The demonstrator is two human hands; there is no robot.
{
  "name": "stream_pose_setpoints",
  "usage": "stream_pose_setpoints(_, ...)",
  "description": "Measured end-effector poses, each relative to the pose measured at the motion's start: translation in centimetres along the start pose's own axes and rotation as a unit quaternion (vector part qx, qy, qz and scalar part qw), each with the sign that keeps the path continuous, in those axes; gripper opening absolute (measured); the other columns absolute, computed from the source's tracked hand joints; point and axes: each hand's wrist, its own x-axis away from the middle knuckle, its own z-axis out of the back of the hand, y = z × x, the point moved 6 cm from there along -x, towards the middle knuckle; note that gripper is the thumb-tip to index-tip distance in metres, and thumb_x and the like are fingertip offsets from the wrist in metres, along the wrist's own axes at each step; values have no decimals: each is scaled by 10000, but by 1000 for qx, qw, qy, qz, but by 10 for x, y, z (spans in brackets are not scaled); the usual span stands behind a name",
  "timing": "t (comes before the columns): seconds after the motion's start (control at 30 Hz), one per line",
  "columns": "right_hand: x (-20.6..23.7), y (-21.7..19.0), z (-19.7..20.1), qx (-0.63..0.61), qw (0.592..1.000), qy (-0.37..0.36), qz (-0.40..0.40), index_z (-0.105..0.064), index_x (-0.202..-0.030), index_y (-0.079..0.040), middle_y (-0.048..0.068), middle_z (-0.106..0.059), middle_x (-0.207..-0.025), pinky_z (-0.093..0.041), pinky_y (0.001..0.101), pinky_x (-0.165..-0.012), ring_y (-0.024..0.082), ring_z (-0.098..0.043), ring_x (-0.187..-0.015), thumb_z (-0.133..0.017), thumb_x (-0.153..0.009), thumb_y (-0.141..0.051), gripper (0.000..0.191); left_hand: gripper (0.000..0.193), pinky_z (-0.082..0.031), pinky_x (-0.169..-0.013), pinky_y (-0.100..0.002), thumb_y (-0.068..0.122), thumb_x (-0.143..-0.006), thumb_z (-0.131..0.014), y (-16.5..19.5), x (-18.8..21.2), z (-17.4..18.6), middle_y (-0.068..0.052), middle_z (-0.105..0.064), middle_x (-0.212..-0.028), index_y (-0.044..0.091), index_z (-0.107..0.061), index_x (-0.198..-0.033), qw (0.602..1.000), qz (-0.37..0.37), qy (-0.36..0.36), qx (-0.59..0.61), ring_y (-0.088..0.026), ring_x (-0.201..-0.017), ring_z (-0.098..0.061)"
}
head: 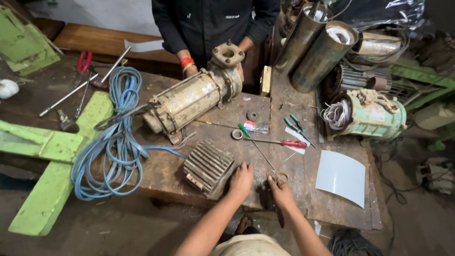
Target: The person cuts small rectangular pieces from a white insulating sheet using scissors and inserts them into the slots of a motor stator. The person repeatedly cuts and places the pieces into the stator slots.
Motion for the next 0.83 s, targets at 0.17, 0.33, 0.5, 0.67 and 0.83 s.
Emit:
stream_pose_setpoints(0.17,5,15,-17,-82,993,-70,-40,-745,-926,-65,59,-727,-765,-500,328,-622,154,-617,-666,-628,-965,-462,416,169,-582,-790,-436,78,-938,-580,8,9,15,-166,-578,-1175,72,-651,-1091,998,-55,-27,6,-344,-1077,-638)
stream_pose_setpoints(0.33,28,7,-9,-250,937,-167,-176,-720,-1089,-77,51,-702,-871,-480,326,-609,162,-611,-705,-665,-954,-396,351,238,-551,-856,-443,101,-937,-673,37,83,89,-134,-604,-1151,63,-646,-1170,939,-247,83,224,-337,-1077,-634)
stream_pose_setpoints(0.5,30,-32,-3,-158,979,-122,49,-704,-1151,-65,26,-749,-1000,-550,297,-771,130,-678,-893,-738,-902,-251,313,238,-547,-824,-427,107,-884,-739,35,94,103,-152,-655,-1045,56,-656,-1102,913,-203,128,331,-354,-974,-660)
stream_pose_setpoints(0.67,55,-36,11,34,965,-68,251,-698,-1084,-23,67,-730,-908,-551,320,-756,173,-654,-788,-788,-891,-160,252,202,-555,-685,-325,191,-916,-735,1,75,39,-98,-742,-871,34,-685,-1034,863,67,-35,499,-172,-752,-684)
stream_pose_setpoints(0.83,45,-32,1,-23,971,-104,213,-698,-1044,-70,60,-760,-875,-569,313,-750,131,-652,-809,-763,-908,-139,166,187,-558,-748,-269,170,-945,-749,-22,68,2,-69,-722,-942,41,-709,-1074,759,49,-156,630,-102,-827,-661)
